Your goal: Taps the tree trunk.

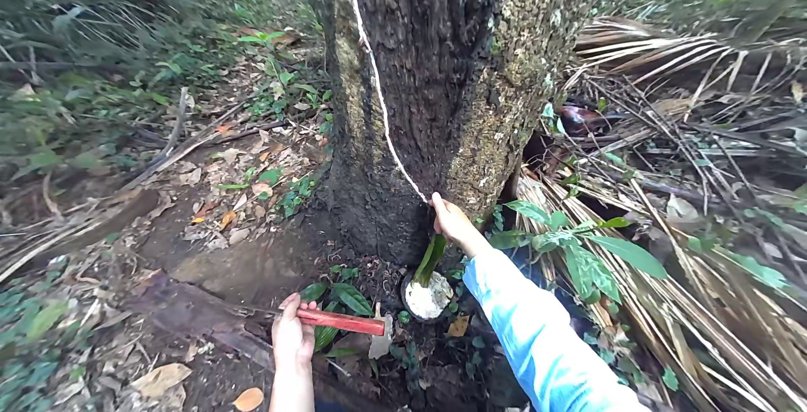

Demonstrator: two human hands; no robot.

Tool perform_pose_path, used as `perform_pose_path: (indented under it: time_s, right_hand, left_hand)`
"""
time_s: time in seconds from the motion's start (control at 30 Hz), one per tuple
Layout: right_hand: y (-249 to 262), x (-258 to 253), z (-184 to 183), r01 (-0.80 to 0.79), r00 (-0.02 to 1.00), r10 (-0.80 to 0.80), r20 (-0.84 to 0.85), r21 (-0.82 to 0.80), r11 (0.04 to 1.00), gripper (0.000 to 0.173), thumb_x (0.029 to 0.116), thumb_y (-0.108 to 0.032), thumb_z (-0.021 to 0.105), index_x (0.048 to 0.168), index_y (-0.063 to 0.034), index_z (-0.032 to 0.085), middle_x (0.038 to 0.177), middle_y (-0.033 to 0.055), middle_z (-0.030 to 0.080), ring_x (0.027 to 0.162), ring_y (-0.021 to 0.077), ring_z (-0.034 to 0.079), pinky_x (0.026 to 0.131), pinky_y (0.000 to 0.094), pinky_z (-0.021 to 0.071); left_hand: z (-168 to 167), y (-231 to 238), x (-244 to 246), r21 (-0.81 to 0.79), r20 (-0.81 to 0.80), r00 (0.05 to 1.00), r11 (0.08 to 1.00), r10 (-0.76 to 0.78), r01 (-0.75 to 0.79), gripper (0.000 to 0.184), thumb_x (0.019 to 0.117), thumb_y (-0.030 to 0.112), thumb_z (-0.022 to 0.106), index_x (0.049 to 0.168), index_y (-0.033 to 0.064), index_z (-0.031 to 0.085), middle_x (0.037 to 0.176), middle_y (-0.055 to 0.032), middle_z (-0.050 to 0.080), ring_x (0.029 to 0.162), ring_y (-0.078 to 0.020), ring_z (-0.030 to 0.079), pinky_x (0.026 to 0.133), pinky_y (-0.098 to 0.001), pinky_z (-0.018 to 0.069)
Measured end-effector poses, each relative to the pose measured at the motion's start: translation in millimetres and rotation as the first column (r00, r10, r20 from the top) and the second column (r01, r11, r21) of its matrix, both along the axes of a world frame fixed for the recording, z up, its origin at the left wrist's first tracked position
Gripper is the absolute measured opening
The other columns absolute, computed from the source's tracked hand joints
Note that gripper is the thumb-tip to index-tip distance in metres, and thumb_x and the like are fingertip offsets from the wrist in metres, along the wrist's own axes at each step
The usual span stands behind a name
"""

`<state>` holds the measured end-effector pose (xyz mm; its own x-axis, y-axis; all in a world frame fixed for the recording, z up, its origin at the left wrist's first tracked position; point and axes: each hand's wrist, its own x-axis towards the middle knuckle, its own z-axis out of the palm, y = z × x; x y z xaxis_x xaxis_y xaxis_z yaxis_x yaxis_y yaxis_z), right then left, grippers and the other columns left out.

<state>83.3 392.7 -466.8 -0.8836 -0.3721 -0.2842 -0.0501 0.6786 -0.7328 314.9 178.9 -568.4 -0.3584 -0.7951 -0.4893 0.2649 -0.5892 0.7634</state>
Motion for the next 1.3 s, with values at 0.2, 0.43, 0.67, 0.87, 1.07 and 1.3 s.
perform_pose_path:
  time_s: [0.2,0.43,0.67,0.87,1.07,1.3]
  right_hand:
    - [-6,13,5,0.197,0.973,-0.162,0.165,-0.227,0.954,0.067,0.1116,-0.049,0.012,0.148,-0.0038,0.046,0.064,0.0032,0.054,0.044,0.0113,0.043,0.046,0.0262,0.0391]
    - [-4,23,-6,0.319,0.933,-0.206,0.295,-0.413,0.853,0.065,0.1118,-0.049,0.012,0.153,-0.0029,0.034,0.058,0.0011,0.050,0.039,0.0088,0.039,0.040,0.0234,0.0369]
    - [-6,21,-11,0.264,0.952,-0.162,0.259,-0.433,0.862,0.063,0.1124,-0.046,0.012,0.156,-0.0044,0.032,0.056,0.0012,0.050,0.038,0.0086,0.037,0.039,0.0230,0.0359]
    - [-5,22,-4,0.228,0.962,-0.145,0.231,-0.387,0.893,0.063,0.1123,-0.046,0.013,0.156,-0.0056,0.034,0.057,0.0013,0.051,0.038,0.0086,0.038,0.040,0.0227,0.0353]
    - [-3,18,-3,0.166,0.977,-0.118,0.176,-0.292,0.942,0.061,0.1126,-0.046,0.015,0.153,-0.0054,0.038,0.062,0.0025,0.054,0.041,0.0098,0.041,0.042,0.0242,0.0367]
    - [2,18,0,0.155,0.979,-0.093,0.182,-0.365,0.918,0.062,0.1128,-0.044,0.013,0.155,-0.0046,0.035,0.061,0.0019,0.053,0.041,0.0091,0.040,0.042,0.0237,0.0369]
  left_hand:
    - [0,-3,1,0.006,-0.006,1.000,1.000,0.008,-0.008,0.010,0.1057,0.004,0.044,0.100,0.0084,0.051,0.062,0.0026,0.051,0.049,-0.0072,0.056,0.050,-0.0231,0.0558]
    - [1,-6,5,0.027,-0.020,1.000,0.999,0.018,-0.017,0.009,0.1057,0.004,0.044,0.101,0.0081,0.051,0.062,0.0028,0.052,0.049,-0.0069,0.057,0.051,-0.0230,0.0560]
    - [1,-8,6,0.030,-0.028,0.999,0.999,0.022,-0.021,0.010,0.1058,0.004,0.043,0.101,0.0087,0.050,0.063,0.0029,0.051,0.049,-0.0073,0.056,0.051,-0.0236,0.0562]
    - [0,-7,4,0.038,-0.040,0.999,0.999,0.021,-0.020,0.011,0.1051,0.003,0.044,0.099,0.0089,0.051,0.062,0.0027,0.052,0.049,-0.0078,0.056,0.051,-0.0234,0.0561]
    - [1,-5,4,0.028,-0.037,0.999,1.000,0.013,-0.012,0.011,0.1055,0.004,0.043,0.099,0.0089,0.051,0.061,0.0031,0.052,0.049,-0.0075,0.056,0.051,-0.0241,0.0562]
    - [2,-4,2,0.027,-0.015,1.000,0.999,0.021,-0.020,0.010,0.1050,0.003,0.045,0.100,0.0086,0.051,0.062,0.0026,0.052,0.049,-0.0076,0.056,0.052,-0.0237,0.0561]
